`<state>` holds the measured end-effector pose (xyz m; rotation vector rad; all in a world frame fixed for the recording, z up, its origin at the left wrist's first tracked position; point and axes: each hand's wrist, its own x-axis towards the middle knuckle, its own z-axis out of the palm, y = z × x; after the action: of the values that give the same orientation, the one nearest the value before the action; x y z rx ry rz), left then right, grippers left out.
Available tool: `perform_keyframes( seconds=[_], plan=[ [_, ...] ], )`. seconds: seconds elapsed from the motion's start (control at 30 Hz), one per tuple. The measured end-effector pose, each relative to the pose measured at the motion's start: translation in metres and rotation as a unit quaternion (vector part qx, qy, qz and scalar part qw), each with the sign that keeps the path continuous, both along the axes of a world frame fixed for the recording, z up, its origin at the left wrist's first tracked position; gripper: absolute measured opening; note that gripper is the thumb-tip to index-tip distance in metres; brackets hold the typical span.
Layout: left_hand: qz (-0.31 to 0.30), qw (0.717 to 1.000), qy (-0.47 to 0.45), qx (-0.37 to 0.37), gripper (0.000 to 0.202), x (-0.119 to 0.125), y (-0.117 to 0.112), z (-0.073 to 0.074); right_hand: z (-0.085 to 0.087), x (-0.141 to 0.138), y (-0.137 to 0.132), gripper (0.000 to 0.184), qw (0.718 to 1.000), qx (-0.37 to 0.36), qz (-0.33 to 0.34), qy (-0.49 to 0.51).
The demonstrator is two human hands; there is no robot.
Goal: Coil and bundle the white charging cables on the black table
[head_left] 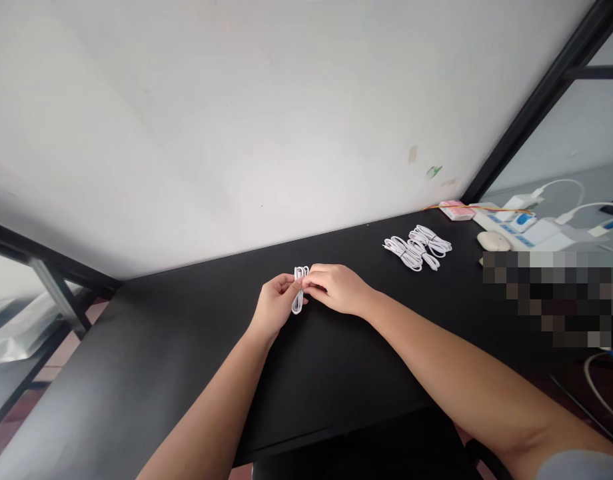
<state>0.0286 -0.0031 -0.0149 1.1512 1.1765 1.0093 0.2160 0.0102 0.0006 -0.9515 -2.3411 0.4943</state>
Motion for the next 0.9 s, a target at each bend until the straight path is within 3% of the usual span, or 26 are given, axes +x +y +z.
perform_keyframes(
  seconds=[0.43, 0.9],
  plan=[
    [0.003, 1.000, 0.001, -0.004, 0.038, 0.0002, -0.0002, 0.0006, -0.0016, -0.0003, 0.0006, 0.020, 0.999, 0.038, -0.001, -0.015],
    [0.016, 1.000, -0.020, 0.004, 0.039, 0.0002, 0.0015, -0.0039, -0.0073, -0.0038, -0.0001, 0.013, 0.999, 0.023, -0.022, 0.027]
  ],
)
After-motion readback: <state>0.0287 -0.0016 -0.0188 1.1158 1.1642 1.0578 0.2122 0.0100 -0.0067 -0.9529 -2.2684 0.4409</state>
